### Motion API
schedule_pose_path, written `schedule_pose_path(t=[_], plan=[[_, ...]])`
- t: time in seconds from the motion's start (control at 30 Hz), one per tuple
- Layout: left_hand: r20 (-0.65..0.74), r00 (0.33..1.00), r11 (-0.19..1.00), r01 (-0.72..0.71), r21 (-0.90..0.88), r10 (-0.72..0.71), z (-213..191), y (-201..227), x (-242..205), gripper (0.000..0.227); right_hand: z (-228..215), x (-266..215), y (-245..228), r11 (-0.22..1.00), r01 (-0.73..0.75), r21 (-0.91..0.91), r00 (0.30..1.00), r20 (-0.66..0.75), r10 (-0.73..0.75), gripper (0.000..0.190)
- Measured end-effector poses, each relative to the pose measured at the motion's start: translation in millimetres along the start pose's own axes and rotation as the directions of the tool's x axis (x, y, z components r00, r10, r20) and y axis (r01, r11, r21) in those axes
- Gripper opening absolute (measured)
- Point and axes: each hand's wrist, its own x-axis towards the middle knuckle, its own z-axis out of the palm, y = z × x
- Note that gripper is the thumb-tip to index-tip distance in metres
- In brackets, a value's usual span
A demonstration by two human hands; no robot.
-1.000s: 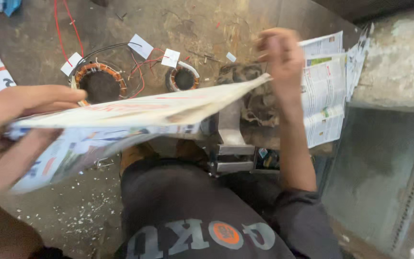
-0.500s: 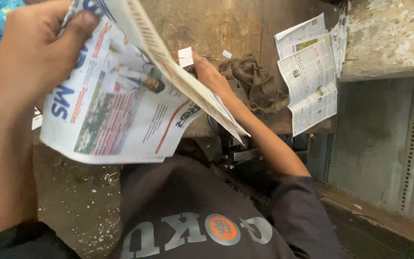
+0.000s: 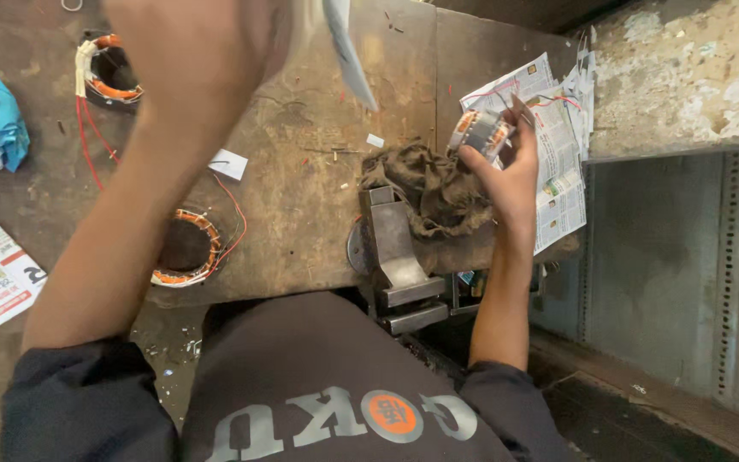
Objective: The person handles small white paper tags and wires attached to motor stators on a workbench. They then retrieve a newspaper, tear off a sheet, and wrap it around one of the motor stators to protect the windings.
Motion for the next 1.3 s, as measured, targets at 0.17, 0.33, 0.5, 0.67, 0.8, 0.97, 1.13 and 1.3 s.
schedule_pose_path(t=[0.17, 0.33, 0.5, 0.67, 0.8, 0.97, 1.13, 1.3], plan=[[0.216, 0.945, 0.964, -0.263, 0.049, 0.247, 40, 69, -45, 0.046, -13, -5, -13, 0.986, 0.051, 0.157, 0.999, 0.002, -0.052, 0.091], [0.518, 0.852, 0.945, -0.226, 0.239, 0.072, 78, 75, -113, 0.059, 5, 7, -37, 0.997, 0.014, -0.079, 0.998, 0.056, -0.009, 0.098], [0.676, 0.736, 0.941, -0.210, 0.266, -0.027, 91, 81, -149, 0.061, 51, 35, -38, 0.871, 0.211, -0.443, 0.948, 0.310, -0.072, 0.102], [0.693, 0.716, 0.992, 0.122, -0.007, -0.084, 73, 89, -149, 0.062, 142, 63, -10, 0.779, 0.443, -0.444, 0.852, 0.479, -0.212, 0.114], [0.659, 0.676, 0.896, 0.444, -0.008, -0.329, 47, 54, -144, 0.059, 189, 76, 7, 0.759, 0.506, -0.410, 0.803, 0.545, -0.241, 0.109], [0.553, 0.603, 0.813, 0.500, 0.299, -0.575, 30, 16, -143, 0.080, 211, 82, 14, 0.707, 0.585, -0.397, 0.769, 0.549, -0.328, 0.107], [0.582, 0.532, 0.778, 0.529, 0.338, -0.615, 28, 16, -135, 0.083, 215, 87, 21, 0.707, 0.584, -0.399, 0.751, 0.595, -0.285, 0.105], [0.568, 0.767, 0.941, 0.336, 0.037, -0.296, 32, 33, -104, 0.053, 211, 96, 27, 0.831, 0.425, -0.358, 0.789, 0.597, -0.146, 0.083]])
